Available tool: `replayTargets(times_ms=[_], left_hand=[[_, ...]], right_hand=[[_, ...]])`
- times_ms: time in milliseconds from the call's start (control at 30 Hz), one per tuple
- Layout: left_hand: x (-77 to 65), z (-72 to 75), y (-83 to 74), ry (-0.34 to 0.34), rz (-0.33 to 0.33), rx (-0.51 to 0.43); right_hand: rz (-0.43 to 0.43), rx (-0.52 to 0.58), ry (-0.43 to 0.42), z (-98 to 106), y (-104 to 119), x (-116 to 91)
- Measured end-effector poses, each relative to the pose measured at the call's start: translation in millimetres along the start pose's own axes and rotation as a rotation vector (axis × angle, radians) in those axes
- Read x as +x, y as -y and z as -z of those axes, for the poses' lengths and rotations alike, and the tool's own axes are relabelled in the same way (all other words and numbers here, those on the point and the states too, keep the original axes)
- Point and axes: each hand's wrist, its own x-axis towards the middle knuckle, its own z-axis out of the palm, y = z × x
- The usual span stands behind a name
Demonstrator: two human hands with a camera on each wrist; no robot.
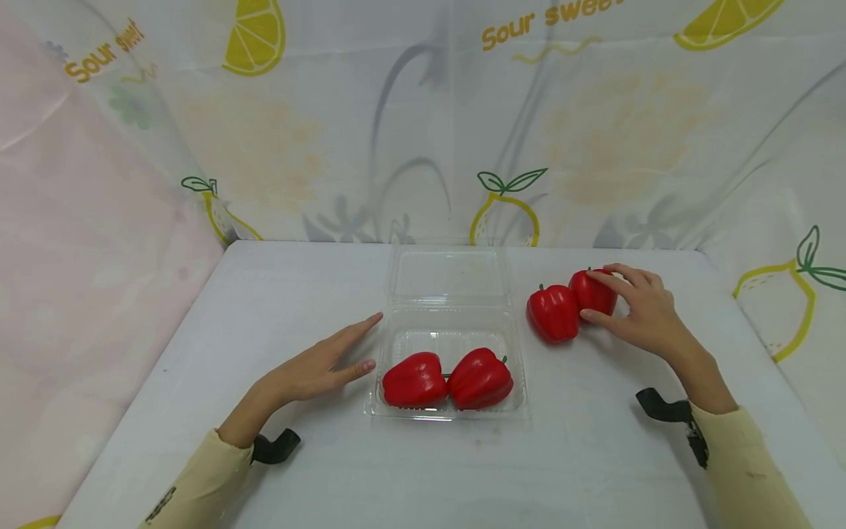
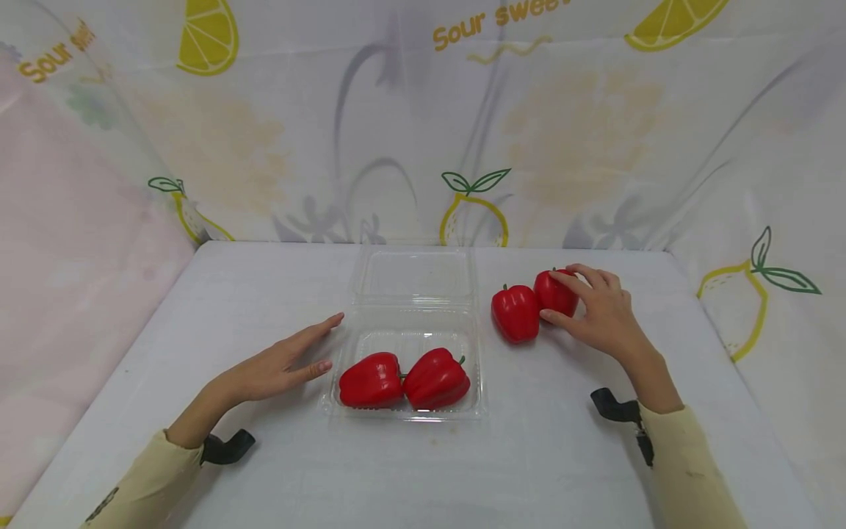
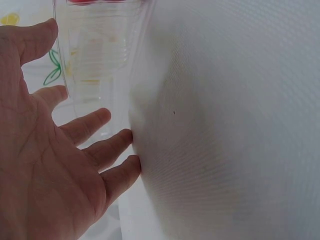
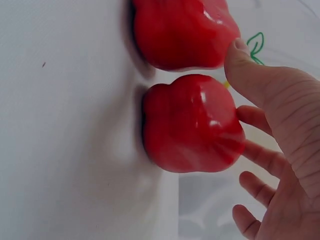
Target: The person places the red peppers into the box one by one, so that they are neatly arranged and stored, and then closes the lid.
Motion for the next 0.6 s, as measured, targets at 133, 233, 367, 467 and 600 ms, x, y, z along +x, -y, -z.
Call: replayTargets(times_ms=[133,233,367,467,600], left_hand=[[-0.1,-0.2,-0.2,0.000,0.004,0.001],[0.3,-0.4,0.1,0.001,0.006,0.007],[0.9,-0.7,0.7,0.002,0.009,0.013],[1.3,-0.8,0.8,0.002,0.011,0.017],[1.1,-0.7,0.8,-0.001,0.011,0.019]], right_hand=[[-0.002,-0.006,-0.022,0.3,-2.5,-3.8],[-0.005,-0.006,-0.042,0.1,-4.7,-6.6],[-0.022,-0.017,-0.063,0.6,-6.1,-10.4],[-0.030,-0.025,-0.078,1.3,-6.8,-12.8],[-0.009,-0.029,-0.107,1.5,-8.4,-15.4]])
